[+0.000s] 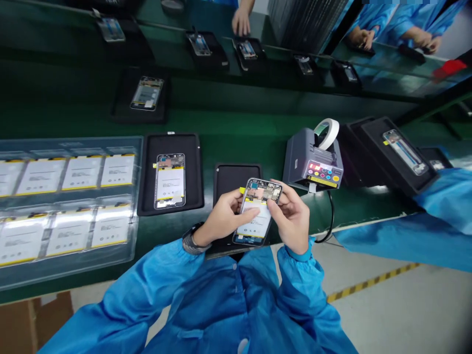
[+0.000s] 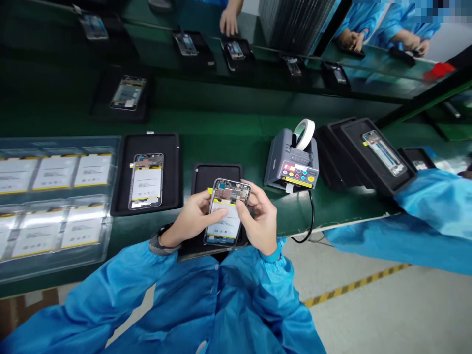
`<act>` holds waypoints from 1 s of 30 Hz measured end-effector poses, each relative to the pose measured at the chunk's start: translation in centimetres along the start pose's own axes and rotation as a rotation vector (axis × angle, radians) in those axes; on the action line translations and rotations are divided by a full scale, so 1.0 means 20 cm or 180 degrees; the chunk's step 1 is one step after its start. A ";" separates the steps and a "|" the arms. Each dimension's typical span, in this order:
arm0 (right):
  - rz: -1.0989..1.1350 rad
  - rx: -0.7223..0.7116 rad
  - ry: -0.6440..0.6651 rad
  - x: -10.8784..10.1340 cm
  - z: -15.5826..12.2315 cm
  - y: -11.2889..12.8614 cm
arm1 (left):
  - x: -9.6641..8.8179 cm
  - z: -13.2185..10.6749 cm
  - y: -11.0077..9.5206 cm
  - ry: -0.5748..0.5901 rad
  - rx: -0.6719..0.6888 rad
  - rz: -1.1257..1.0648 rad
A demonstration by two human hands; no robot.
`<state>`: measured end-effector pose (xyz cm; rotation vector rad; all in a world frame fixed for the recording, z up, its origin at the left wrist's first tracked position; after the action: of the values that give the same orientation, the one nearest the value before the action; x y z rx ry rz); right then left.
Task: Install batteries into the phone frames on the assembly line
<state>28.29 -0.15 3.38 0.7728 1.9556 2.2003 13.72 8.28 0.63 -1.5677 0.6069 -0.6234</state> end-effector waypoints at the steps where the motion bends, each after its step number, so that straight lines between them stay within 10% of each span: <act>1: 0.0026 0.0019 -0.0011 0.00 0.00 -0.01 | 0.01 0.01 0.01 -0.0005 -0.0114 -0.0088; 16: 0.0068 0.0158 0.0029 0.05 -0.04 -0.07 | 0.00 0.02 0.02 -0.0739 0.0059 0.0418; 23: 0.0190 0.0198 -0.0050 0.05 -0.01 -0.10 | 0.02 0.03 0.07 -0.0714 -0.0567 0.0008; 26: -0.0044 0.0109 -0.0477 -0.11 -0.01 -0.05 | 0.02 0.04 0.10 -0.0628 -0.1118 -0.0458; 30: -0.0308 -0.0479 -0.2052 -0.48 -0.01 0.08 | -0.03 0.06 0.10 -0.0628 -0.1446 -0.0945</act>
<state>36.96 -4.39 2.08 1.1503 1.4569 1.7152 13.99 9.44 -1.40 -2.1436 0.3828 -0.5638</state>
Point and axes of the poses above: each hand's wrist, its own z-axis towards the middle knuckle, its own x-axis out of the palm, y = z × x, the point moved 3 cm from there along z, towards the middle knuckle, and after that the axes turned 14 degrees about z, right-handed, at the moved point
